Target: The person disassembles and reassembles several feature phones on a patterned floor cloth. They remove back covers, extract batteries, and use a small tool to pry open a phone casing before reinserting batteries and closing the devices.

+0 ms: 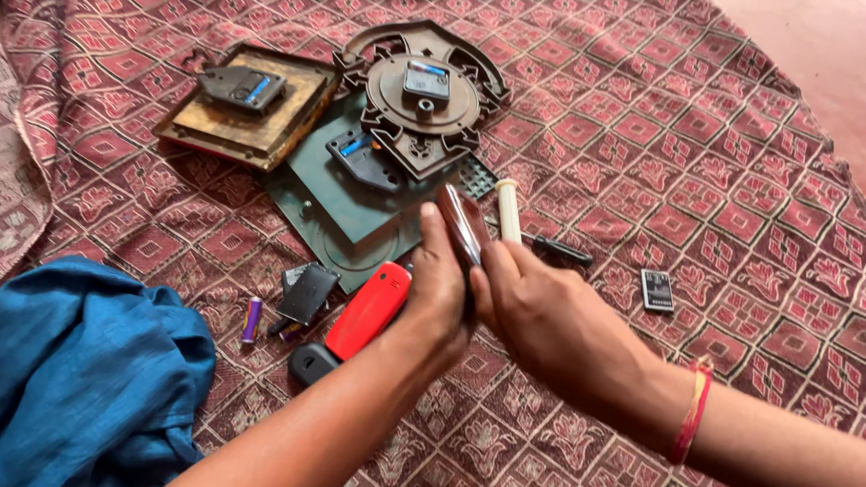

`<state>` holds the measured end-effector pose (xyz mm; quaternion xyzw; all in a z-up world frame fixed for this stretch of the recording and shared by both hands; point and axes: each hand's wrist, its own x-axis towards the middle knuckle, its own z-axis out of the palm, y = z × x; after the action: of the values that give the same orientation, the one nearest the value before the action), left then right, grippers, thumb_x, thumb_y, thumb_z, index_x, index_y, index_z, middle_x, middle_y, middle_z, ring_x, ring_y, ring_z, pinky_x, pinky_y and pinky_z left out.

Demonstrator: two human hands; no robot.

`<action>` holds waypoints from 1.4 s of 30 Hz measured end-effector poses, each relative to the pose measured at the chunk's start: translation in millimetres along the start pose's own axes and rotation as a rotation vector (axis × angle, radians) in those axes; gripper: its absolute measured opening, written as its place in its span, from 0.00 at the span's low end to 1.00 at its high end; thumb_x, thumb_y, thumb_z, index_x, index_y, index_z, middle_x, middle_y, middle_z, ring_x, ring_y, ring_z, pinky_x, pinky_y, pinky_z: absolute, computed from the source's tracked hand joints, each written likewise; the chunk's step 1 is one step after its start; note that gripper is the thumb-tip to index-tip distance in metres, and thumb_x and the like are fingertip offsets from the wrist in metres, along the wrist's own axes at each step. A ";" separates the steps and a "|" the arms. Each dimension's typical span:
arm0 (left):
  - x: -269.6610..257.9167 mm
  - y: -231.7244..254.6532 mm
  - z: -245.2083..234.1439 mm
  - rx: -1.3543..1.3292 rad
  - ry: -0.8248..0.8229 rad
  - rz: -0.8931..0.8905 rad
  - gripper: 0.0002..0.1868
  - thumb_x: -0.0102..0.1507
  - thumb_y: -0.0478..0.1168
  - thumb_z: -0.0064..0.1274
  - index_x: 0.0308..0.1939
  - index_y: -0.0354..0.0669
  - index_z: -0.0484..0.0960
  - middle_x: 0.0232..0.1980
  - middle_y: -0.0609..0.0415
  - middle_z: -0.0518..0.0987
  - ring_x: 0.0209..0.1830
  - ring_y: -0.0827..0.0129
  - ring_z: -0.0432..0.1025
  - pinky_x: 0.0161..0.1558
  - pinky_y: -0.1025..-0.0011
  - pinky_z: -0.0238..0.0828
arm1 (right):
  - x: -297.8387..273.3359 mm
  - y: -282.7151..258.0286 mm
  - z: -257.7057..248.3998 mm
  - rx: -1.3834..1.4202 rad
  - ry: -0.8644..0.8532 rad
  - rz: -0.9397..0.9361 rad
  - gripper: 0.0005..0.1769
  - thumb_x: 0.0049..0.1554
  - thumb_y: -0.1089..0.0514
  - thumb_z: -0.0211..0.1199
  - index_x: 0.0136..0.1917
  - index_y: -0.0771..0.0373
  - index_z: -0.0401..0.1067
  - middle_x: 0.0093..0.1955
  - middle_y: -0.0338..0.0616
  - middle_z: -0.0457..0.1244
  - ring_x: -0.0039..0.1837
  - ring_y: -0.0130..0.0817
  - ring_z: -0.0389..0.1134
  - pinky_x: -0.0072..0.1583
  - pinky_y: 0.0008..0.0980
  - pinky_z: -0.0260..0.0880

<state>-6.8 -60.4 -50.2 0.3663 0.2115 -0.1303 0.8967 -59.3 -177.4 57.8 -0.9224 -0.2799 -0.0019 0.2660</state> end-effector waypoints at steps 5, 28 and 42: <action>-14.1 22.2 2.3 -0.054 -0.174 0.013 0.37 0.69 0.68 0.22 0.56 0.42 0.73 0.41 0.47 0.82 0.44 0.60 0.78 0.48 0.62 0.80 | -3.6 -2.3 0.9 -0.107 -0.040 0.057 0.20 0.66 0.50 0.55 0.54 0.73 0.61 0.51 0.63 0.62 0.37 0.54 0.71 0.36 0.44 0.74; -31.9 21.0 -34.8 -0.221 -0.187 -0.193 0.40 0.66 0.70 0.28 0.56 0.36 0.71 0.56 0.38 0.80 0.54 0.54 0.79 0.50 0.62 0.80 | -3.7 85.2 21.1 0.664 -0.077 0.982 0.17 0.67 0.56 0.47 0.62 0.69 0.67 0.42 0.59 0.70 0.37 0.43 0.73 0.39 0.39 0.77; -24.4 30.0 -50.2 -0.242 -0.149 -0.113 0.39 0.67 0.67 0.28 0.56 0.33 0.72 0.53 0.39 0.80 0.54 0.52 0.78 0.54 0.60 0.78 | 27.9 81.2 50.4 0.011 -0.416 0.679 0.28 0.65 0.40 0.50 0.71 0.56 0.57 0.43 0.53 0.71 0.38 0.44 0.75 0.42 0.42 0.77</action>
<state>-30.8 -1.9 -52.8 0.2325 0.1789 -0.1810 0.9387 -1.2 -195.2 -20.9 -0.9418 -0.0071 0.2746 0.1939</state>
